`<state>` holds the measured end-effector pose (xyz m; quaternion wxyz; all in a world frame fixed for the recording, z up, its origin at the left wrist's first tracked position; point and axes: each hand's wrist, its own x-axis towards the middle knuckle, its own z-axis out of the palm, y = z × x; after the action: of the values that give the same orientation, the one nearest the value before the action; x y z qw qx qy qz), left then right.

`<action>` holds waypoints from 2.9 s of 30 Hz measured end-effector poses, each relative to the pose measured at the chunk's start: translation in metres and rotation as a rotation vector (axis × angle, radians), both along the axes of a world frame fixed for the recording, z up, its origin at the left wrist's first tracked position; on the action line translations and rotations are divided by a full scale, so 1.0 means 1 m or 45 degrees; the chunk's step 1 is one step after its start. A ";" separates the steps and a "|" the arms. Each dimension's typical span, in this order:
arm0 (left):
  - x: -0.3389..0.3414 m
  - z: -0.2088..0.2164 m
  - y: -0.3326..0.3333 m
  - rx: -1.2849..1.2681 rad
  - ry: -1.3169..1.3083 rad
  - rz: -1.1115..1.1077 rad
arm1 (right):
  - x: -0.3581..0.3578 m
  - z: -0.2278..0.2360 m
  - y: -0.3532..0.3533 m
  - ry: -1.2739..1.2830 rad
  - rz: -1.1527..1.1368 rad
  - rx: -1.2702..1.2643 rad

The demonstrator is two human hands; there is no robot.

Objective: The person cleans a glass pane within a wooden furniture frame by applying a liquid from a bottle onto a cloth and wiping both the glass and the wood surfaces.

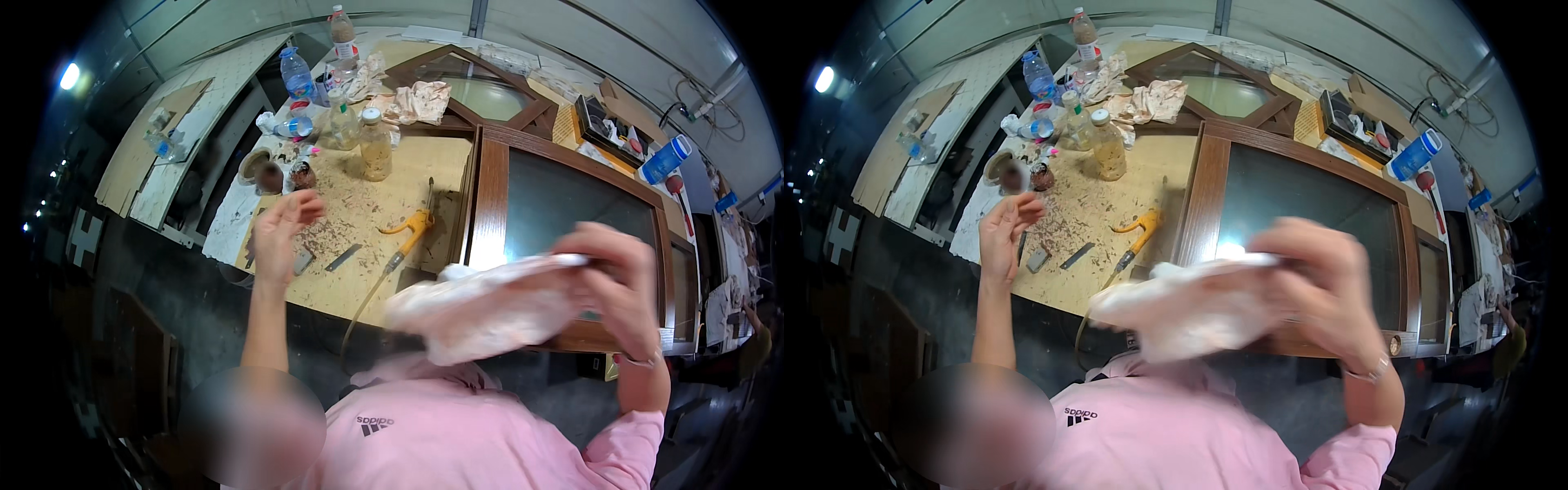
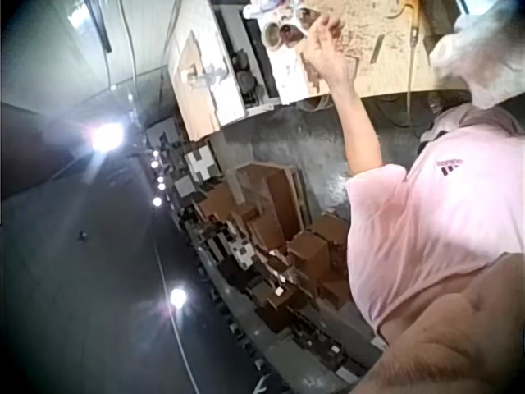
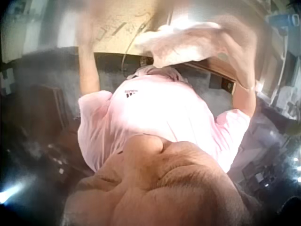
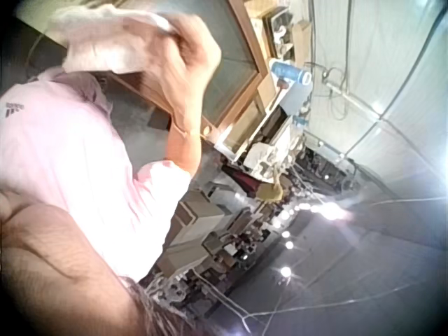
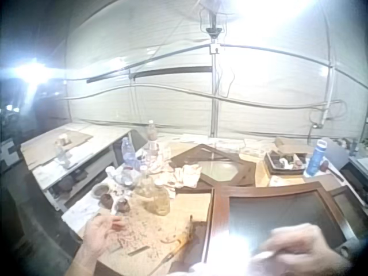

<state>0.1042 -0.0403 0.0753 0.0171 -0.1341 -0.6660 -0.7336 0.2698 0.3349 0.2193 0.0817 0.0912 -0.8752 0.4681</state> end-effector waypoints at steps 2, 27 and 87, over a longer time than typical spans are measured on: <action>-0.028 -0.077 -0.082 -0.522 -0.083 0.359 | 0.039 0.020 0.029 0.141 -0.322 -0.102; 0.000 0.027 0.156 -0.239 0.236 -0.454 | 0.045 -0.084 -0.020 0.231 -0.487 0.962; 0.108 0.030 0.120 -0.661 0.670 -0.309 | 0.054 -0.086 -0.012 0.296 -0.480 0.885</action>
<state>0.2125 0.0792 0.1056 0.0660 -0.3954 -0.7817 -0.4778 0.3236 0.3226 0.1329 0.2288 0.0036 -0.9675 0.1081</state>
